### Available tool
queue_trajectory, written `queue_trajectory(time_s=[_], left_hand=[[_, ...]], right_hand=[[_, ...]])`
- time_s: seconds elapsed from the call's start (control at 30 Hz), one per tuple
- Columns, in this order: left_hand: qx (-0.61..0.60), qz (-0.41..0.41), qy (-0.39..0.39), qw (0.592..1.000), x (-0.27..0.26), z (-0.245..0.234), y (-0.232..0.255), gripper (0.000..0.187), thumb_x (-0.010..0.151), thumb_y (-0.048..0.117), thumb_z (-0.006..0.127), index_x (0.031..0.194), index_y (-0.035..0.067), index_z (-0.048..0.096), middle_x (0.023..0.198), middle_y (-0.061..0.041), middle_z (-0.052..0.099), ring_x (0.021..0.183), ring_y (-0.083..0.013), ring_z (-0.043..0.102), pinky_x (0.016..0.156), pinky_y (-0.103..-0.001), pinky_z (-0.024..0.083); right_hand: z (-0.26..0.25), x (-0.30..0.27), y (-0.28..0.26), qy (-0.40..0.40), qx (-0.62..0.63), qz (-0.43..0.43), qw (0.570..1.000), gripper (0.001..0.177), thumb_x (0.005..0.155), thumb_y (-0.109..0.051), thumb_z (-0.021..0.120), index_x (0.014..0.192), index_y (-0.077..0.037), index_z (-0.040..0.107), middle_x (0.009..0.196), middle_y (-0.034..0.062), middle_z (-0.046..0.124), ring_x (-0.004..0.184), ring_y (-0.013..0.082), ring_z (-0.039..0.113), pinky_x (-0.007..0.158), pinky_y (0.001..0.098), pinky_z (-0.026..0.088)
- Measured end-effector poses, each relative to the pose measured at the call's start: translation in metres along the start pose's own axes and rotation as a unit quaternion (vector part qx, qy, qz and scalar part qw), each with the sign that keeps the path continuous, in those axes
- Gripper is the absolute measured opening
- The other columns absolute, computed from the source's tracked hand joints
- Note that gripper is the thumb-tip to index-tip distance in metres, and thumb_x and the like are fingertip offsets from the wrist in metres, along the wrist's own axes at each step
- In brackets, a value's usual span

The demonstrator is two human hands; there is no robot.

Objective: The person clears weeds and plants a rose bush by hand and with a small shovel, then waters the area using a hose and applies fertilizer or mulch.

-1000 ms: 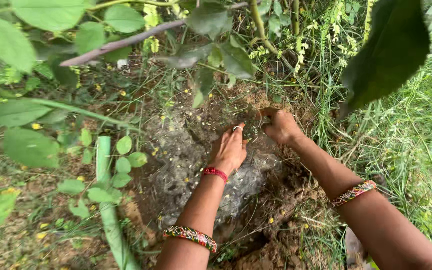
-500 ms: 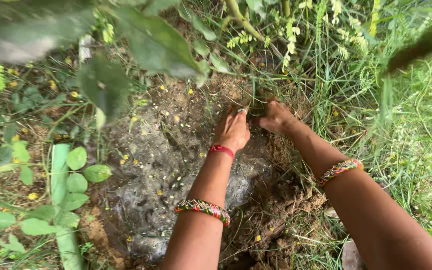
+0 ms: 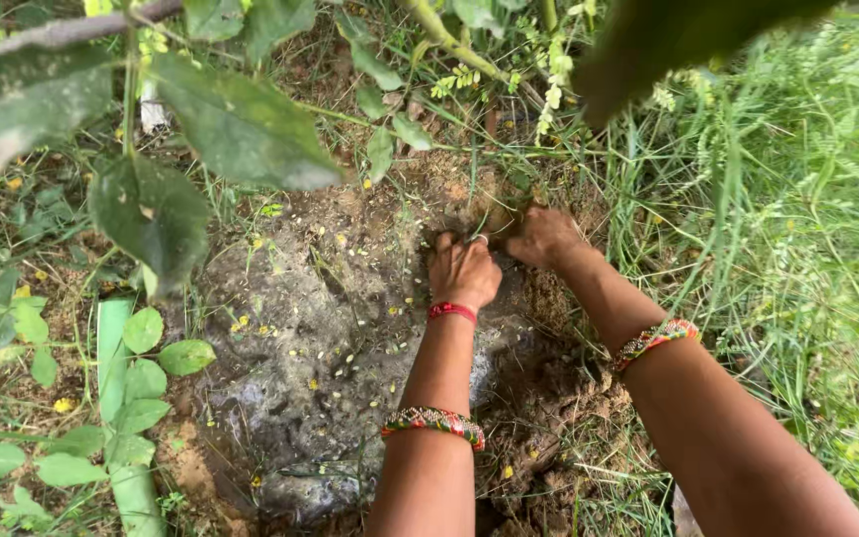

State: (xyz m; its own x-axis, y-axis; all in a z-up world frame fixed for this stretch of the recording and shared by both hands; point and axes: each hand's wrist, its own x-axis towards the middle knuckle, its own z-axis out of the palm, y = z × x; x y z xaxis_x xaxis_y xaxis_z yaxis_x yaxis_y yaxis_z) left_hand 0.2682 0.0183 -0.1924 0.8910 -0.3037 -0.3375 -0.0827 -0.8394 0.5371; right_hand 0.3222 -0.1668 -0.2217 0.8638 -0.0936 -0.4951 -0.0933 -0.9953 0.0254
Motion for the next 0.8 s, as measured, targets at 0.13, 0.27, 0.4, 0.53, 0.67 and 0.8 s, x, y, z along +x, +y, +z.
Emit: queue_trajectory(time_s=[0.13,0.27,0.4,0.53,0.67,0.8], left_hand=[[-0.005,-0.01,-0.03,0.999,-0.021,0.008,0.001,0.031,0.095,0.017,0.054,0.12,0.013,0.071,0.122,-0.01,0.073,0.128,-0.0298,0.053,0.113,-0.049,0.04],[-0.015,0.004,-0.015,1.0,-0.027,0.025,-0.007,0.033,0.089,0.019,0.059,0.119,0.012,0.072,0.125,-0.011,0.07,0.135,-0.0327,0.046,0.118,-0.055,0.03],[0.004,0.023,0.032,0.999,-0.031,0.03,-0.006,0.047,0.079,0.024,0.067,0.121,0.003,0.067,0.137,-0.022,0.059,0.134,-0.0374,0.044,0.109,-0.053,0.031],[-0.003,0.033,-0.085,0.996,-0.063,0.013,-0.006,0.046,0.083,0.019,0.058,0.127,0.013,0.07,0.131,-0.017,0.066,0.127,-0.0381,0.055,0.109,-0.051,0.044],[-0.063,0.038,-0.09,0.993,-0.091,-0.005,-0.005,0.05,0.086,0.011,0.051,0.132,0.018,0.067,0.124,-0.017,0.067,0.115,-0.0372,0.058,0.1,-0.049,0.047],[-0.076,0.044,-0.133,0.987,-0.129,-0.005,-0.012,0.05,0.091,0.006,0.046,0.136,0.017,0.064,0.11,-0.016,0.071,0.096,-0.0309,0.062,0.085,-0.045,0.052]], right_hand=[[0.009,-0.014,0.001,-0.016,-0.005,0.009,1.0,0.032,0.095,-0.04,0.052,0.1,-0.01,0.062,0.077,0.0051,0.057,0.058,0.0162,0.046,0.052,0.035,0.047],[0.026,-0.024,0.021,0.024,-0.013,0.03,0.999,0.039,0.096,-0.049,0.053,0.106,-0.013,0.064,0.081,0.0048,0.059,0.064,0.0173,0.052,0.057,0.0362,0.051],[0.046,-0.036,0.06,0.032,-0.029,0.05,0.998,0.046,0.096,-0.057,0.053,0.112,-0.015,0.066,0.086,0.0045,0.061,0.07,0.0185,0.058,0.062,0.0374,0.054],[0.083,-0.059,0.06,-0.035,-0.03,-0.042,0.998,0.054,0.097,-0.066,0.054,0.118,-0.018,0.067,0.09,0.0042,0.064,0.075,0.0197,0.063,0.067,0.0386,0.057],[0.055,-0.126,0.032,0.069,0.086,-0.25,0.962,0.054,0.097,-0.072,0.059,0.118,-0.024,0.069,0.088,-0.0054,0.059,0.071,0.0129,0.06,0.061,0.036,0.056],[0.0,-0.203,-0.021,-0.096,-0.016,-0.074,0.993,0.079,0.091,-0.066,0.044,0.161,-0.031,0.035,0.083,0.0149,0.061,0.074,0.0279,0.063,0.07,0.0411,0.061]])
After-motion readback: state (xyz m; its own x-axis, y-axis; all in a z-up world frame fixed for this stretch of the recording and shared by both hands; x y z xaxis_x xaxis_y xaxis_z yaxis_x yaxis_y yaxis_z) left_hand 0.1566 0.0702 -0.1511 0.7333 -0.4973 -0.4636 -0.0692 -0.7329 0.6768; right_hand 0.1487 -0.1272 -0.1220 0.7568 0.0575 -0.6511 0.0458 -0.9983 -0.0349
